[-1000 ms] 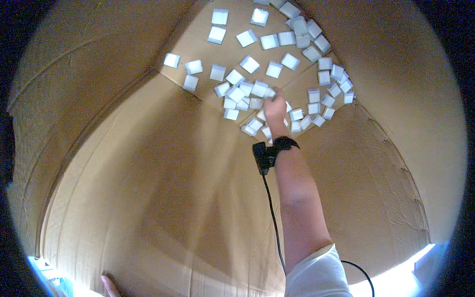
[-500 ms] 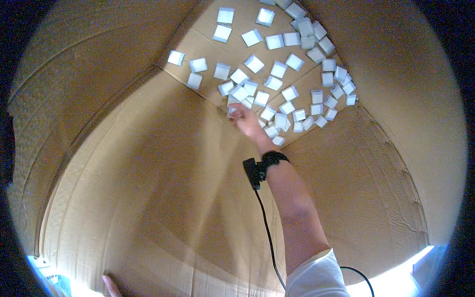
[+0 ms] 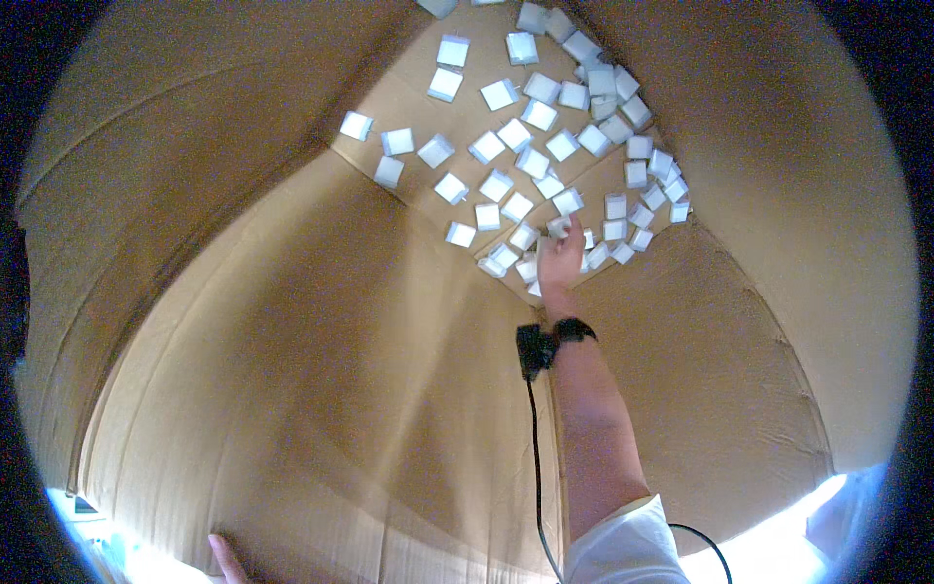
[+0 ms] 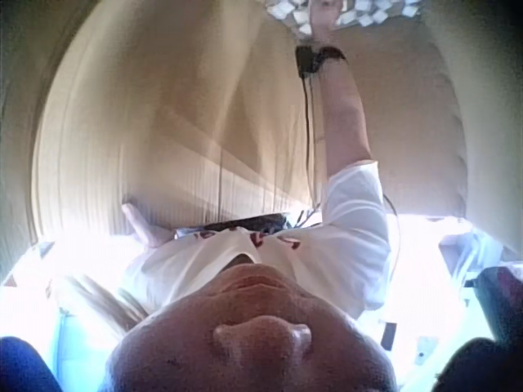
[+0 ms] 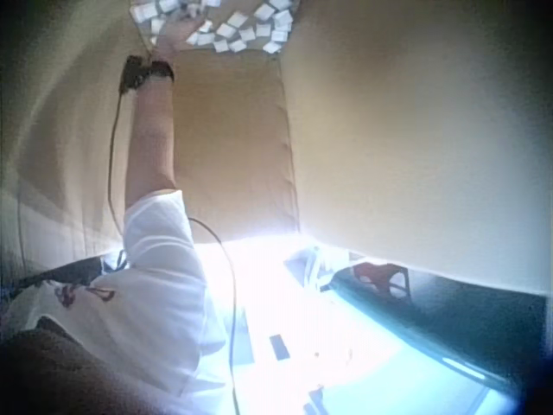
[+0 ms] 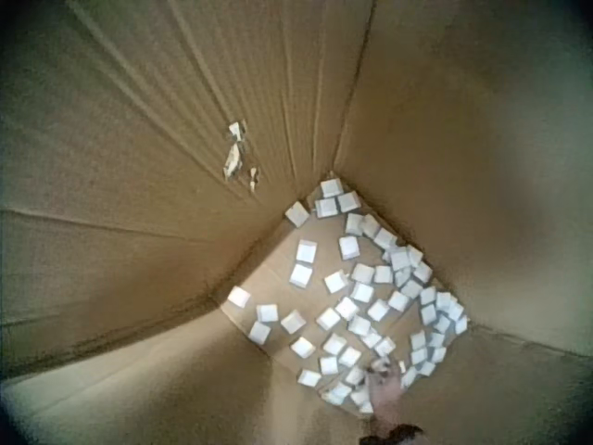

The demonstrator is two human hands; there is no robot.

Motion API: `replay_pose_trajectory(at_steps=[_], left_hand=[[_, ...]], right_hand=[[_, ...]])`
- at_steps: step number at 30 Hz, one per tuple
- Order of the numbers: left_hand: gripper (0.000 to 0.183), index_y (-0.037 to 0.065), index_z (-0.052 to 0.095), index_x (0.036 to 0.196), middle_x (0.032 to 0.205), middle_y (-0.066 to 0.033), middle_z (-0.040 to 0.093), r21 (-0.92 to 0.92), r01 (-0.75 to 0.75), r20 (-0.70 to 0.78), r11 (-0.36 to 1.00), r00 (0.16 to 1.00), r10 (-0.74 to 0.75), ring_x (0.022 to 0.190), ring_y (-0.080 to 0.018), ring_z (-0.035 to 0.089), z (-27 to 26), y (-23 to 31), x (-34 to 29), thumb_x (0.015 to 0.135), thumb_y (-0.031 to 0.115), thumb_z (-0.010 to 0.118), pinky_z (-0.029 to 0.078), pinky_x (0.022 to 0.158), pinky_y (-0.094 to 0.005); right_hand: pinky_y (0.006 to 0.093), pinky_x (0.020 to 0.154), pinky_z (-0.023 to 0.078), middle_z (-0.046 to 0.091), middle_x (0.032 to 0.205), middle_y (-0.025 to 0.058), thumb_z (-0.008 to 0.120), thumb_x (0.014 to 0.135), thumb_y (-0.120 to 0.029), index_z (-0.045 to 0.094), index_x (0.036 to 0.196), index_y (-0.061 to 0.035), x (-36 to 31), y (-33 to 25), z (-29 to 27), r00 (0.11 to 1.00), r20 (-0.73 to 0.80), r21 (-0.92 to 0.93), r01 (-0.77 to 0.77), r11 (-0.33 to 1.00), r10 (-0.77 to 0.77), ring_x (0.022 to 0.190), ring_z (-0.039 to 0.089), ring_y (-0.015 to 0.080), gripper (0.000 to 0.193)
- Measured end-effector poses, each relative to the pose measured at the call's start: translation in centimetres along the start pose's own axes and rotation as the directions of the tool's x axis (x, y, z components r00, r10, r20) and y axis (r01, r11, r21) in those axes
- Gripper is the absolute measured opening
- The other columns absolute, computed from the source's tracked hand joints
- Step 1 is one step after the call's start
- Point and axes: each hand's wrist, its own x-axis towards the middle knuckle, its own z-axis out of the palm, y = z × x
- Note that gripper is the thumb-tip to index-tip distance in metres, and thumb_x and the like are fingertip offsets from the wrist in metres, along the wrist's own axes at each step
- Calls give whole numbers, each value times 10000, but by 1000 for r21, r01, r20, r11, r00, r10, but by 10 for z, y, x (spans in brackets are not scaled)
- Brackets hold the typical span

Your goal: Manually assemble and inspect small white electronic components at a factory workstation.

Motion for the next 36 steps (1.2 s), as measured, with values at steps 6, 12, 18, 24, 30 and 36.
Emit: replay_pose_trajectory(at_steps=[6, 12, 18, 24, 30, 36], left_hand=[[749, 23, 318, 1472, 1476, -132, 404, 82, 36, -125, 996, 992, -25, 1318, -270, 407, 36, 23, -8, 961, 550, 469, 295, 1128, -383], [538, -36, 375, 1381, 1296, -177, 518, -506, -353, -99, 787, 930, 353, 1143, -237, 542, 55, 30, 1, 952, 190, 607, 447, 978, -366], [469, -30, 373, 1361, 1272, -142, 524, -587, -521, 40, 619, 745, 666, 1120, -218, 538, 57, 25, 15, 980, 166, 565, 438, 939, -348], [460, -37, 366, 1365, 1290, -144, 513, -564, -520, 39, 642, 760, 649, 1141, -221, 525, 63, 28, 10, 982, 138, 552, 421, 971, -351], [473, -76, 333, 1364, 1322, -178, 477, -572, -522, 15, 633, 765, 644, 1181, -256, 504, 60, 31, 8, 976, 100, 537, 389, 1011, -366], [392, -60, 418, 1314, 1285, -137, 514, -464, -613, -9, 640, 725, 688, 1144, -233, 515, 61, 32, 9, 960, 57, 538, 402, 989, -352]], right_hand=[[407, 700, 525, 688, 898, 145, 625, 850, -152, 597, 1177, -39, -41, 53, -66, 750, 534, -264, -289, 920, 390, 751, 662, 278, 348], [237, 523, 427, 620, 824, -14, 634, 890, -202, 618, 1081, -87, -91, -2, -101, 470, 833, -72, -434, 898, 293, 689, 558, 57, 224], [259, 581, 446, 629, 915, -40, 677, 885, -282, 545, 1288, -114, -127, -76, -125, 238, 854, -353, -387, 852, 462, 734, 556, 61, 456], [313, 914, 461, 600, 1252, 84, 633, 904, -396, 476, 1379, -63, -156, -43, -143, 266, 893, -290, -278, 916, 363, 1073, 570, 186, 601], [317, 985, 434, 579, 1283, 94, 636, 900, -430, 440, 1401, -54, -167, -79, -137, 223, 888, -362, -202, 910, 403, 1154, 545, 204, 655], [313, 992, 428, 577, 1286, 124, 613, 918, -403, 447, 1388, -50, -168, -85, -137, 262, 877, -379, -140, 915, 403, 1155, 549, 206, 611]])
